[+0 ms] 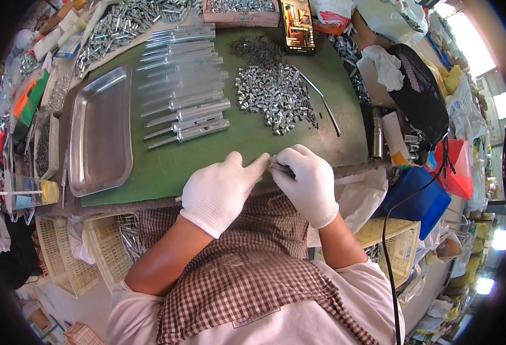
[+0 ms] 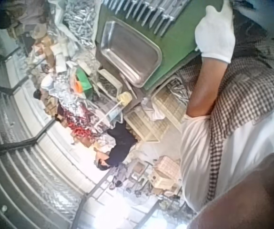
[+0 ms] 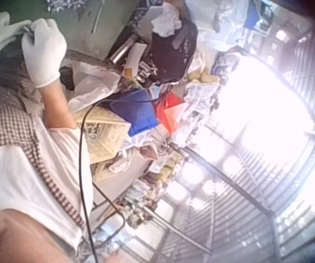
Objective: Assembling small metal hardware components by hand at a workstation.
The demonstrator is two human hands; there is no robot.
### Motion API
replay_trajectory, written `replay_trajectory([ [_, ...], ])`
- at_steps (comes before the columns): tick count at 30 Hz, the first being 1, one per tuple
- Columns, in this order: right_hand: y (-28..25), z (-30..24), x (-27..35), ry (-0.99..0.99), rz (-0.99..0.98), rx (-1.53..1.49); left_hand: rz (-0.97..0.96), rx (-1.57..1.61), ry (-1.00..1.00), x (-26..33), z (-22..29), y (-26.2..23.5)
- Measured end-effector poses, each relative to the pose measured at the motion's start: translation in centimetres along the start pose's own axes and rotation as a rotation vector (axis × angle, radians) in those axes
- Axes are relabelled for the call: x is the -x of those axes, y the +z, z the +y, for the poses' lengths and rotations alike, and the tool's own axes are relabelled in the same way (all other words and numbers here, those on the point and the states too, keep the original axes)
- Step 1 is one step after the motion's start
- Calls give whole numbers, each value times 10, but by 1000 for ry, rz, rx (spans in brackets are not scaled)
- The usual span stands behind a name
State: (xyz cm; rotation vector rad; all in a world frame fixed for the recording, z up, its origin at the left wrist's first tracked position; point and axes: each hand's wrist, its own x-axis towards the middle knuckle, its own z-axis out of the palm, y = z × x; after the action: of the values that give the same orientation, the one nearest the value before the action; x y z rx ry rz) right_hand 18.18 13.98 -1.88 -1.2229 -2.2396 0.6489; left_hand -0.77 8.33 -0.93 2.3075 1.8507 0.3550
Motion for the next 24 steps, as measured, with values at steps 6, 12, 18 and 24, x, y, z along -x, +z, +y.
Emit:
replay_trajectory([
  [6, -8, -4, -16, 42, 87, -482, -29, -53, 14, -5, 3, -6],
  [12, 26, 7, -38, 88, 188, -1851, -6, -54, -9, -6, 3, -1],
  [18, 35, 4, -38, -1, 180, -1843, -36, -63, -3, -5, 4, -3],
  [24, 43, -3, -23, 14, 250, -1367, -6, -100, 63, -8, 2, -3],
])
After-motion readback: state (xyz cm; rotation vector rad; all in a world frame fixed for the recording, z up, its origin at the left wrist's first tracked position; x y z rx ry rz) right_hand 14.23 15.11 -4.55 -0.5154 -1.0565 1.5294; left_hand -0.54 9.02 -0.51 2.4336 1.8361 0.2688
